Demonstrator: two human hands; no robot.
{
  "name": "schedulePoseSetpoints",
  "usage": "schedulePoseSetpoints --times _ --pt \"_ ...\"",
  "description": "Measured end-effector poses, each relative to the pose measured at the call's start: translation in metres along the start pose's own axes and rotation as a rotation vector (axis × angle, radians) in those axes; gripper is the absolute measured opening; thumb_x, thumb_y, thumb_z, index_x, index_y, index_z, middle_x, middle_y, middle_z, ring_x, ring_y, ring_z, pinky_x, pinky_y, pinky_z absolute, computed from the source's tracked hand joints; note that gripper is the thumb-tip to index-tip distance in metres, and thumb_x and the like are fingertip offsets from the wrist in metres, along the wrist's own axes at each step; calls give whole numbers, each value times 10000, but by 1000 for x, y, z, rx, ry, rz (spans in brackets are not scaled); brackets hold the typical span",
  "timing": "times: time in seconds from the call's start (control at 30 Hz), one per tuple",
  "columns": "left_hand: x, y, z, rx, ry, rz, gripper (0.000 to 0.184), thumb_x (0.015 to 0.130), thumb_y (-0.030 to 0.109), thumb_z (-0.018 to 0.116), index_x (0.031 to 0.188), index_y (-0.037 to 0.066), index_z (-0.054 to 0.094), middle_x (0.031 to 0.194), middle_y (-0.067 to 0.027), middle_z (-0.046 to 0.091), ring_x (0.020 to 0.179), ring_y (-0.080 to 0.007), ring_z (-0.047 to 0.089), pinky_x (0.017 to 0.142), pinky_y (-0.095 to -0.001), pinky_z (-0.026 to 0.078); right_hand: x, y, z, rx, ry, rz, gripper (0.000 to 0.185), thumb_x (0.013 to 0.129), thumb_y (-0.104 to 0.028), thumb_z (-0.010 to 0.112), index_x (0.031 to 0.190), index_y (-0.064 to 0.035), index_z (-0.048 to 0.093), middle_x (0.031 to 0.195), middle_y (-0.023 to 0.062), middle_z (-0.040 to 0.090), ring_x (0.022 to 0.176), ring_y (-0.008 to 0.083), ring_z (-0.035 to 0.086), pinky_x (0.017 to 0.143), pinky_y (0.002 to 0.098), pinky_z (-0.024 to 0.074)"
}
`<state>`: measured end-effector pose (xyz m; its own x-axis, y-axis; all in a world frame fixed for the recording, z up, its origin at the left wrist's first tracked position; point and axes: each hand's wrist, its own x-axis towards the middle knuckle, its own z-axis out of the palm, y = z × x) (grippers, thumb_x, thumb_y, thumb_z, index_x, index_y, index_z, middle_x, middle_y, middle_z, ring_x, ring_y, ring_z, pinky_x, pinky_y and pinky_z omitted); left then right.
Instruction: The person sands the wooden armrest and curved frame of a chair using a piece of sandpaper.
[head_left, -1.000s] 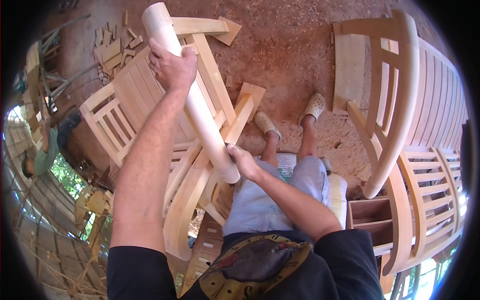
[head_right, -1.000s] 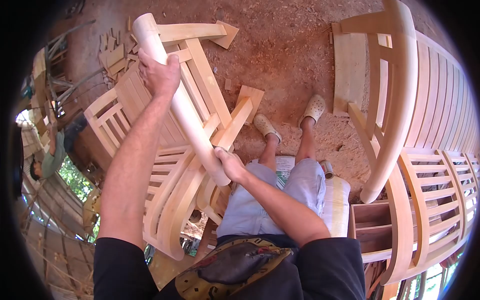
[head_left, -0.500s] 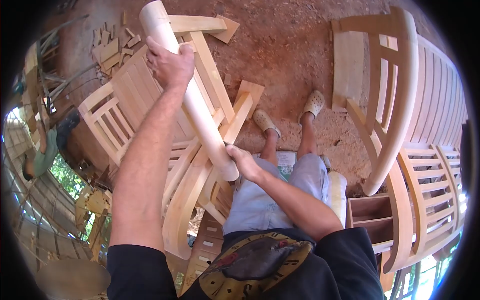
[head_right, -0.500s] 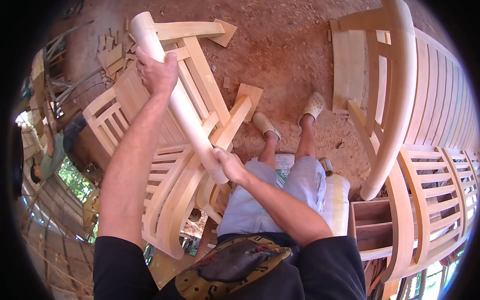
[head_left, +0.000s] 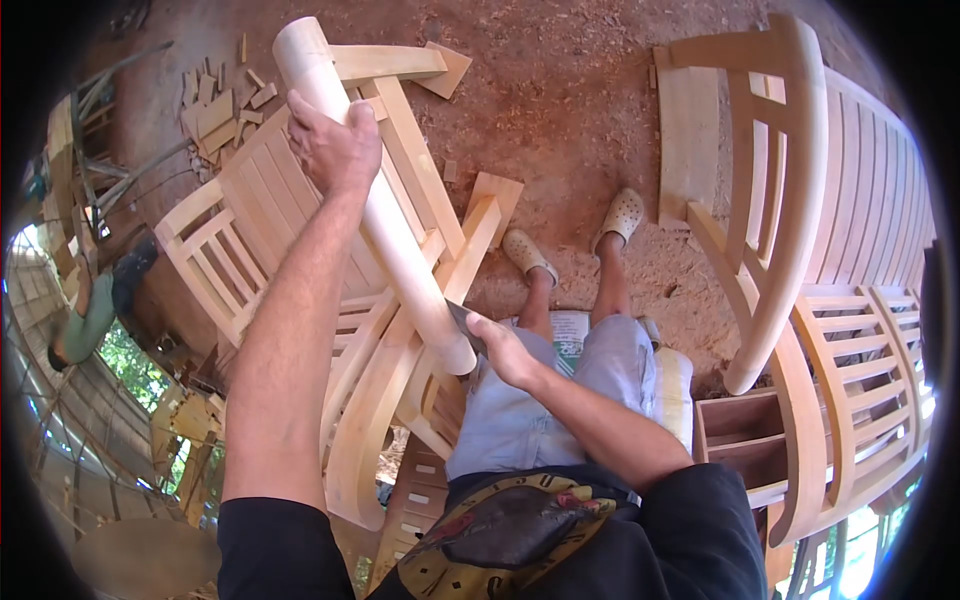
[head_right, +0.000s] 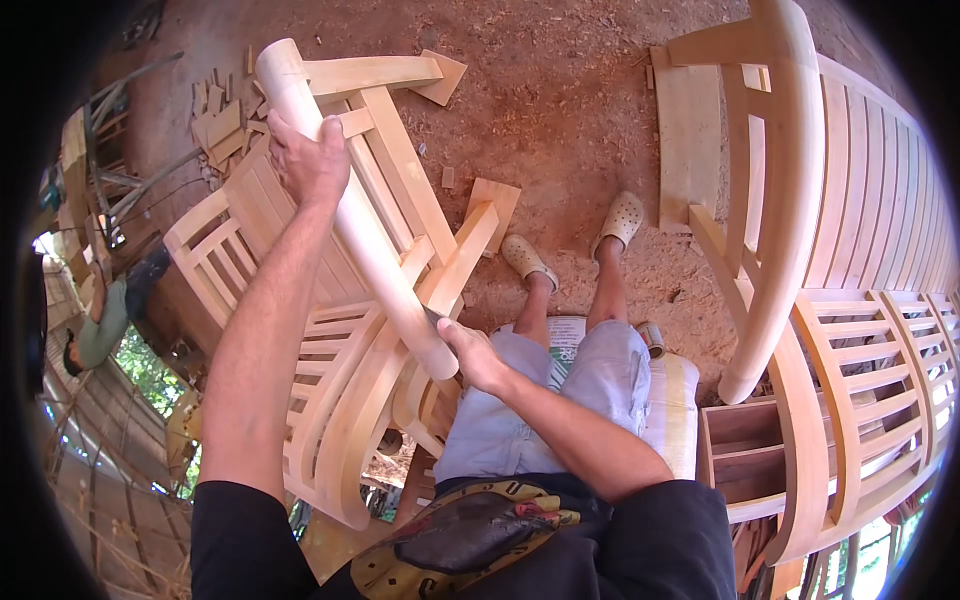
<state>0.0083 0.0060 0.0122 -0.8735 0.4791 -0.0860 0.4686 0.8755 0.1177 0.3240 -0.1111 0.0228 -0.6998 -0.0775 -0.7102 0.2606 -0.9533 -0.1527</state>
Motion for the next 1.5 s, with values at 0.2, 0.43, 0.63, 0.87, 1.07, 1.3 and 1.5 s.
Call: schedulePoseSetpoints --times 0.2,0.43,0.63,0.87,1.07,1.3,1.5 --pt "2 3 1 11 23 -8 928 876 391 581 1597 -35 180 1521 -309 375 1393 -437 415 1138 -575 396 60 -12 9 -205 30 36 638 1080 -448 396 1446 53 545 1329 196 662 1275 225 591 1106 349 420" --pt "1 2 1 18 16 -13 923 881 385 592 1594 -43 191 1529 -317 370 1397 -441 413 1141 -569 395 29 2 8 -332 134 -91 613 1041 -477 382 1336 -4 640 1196 199 703 1060 281 648 973 396 480" --pt "2 5 2 -6 32 -5 928 877 384 597 1590 -55 198 1529 -323 369 1402 -448 408 1144 -569 390 65 -41 14 -514 125 -95 625 1023 -472 373 1483 -90 554 1119 216 706 978 274 648 929 401 482" --pt "1 2 2 5 30 -6 925 884 389 604 1593 -49 203 1531 -317 378 1403 -453 410 1151 -569 380 36 14 -2 -247 37 -99 605 1023 -364 384 1516 -37 506 1326 186 673 1263 254 603 1105 345 414" --pt "-1 4 0 1 14 -32 931 887 401 595 1601 -38 189 1551 -304 356 1415 -446 399 1150 -573 384 86 -70 31 -404 125 -137 569 1020 -345 417 1424 15 592 1242 114 683 1168 194 608 1043 331 444" --pt "-1 3 -2 11 -4 -39 931 905 409 589 1612 -19 162 1563 -308 337 1417 -450 397 1138 -596 393 39 -2 3 -422 126 -101 444 1007 -321 439 1096 42 679 1055 94 701 989 173 623 886 369 482" --pt "-1 1 0 1 14 -18 922 924 431 584 1613 -17 166 1556 -305 346 1408 -458 403 1112 -606 414 107 -88 36 -287 121 -262 387 1015 -345 448 934 14 567 934 31 593 896 171 522 839 352 446"
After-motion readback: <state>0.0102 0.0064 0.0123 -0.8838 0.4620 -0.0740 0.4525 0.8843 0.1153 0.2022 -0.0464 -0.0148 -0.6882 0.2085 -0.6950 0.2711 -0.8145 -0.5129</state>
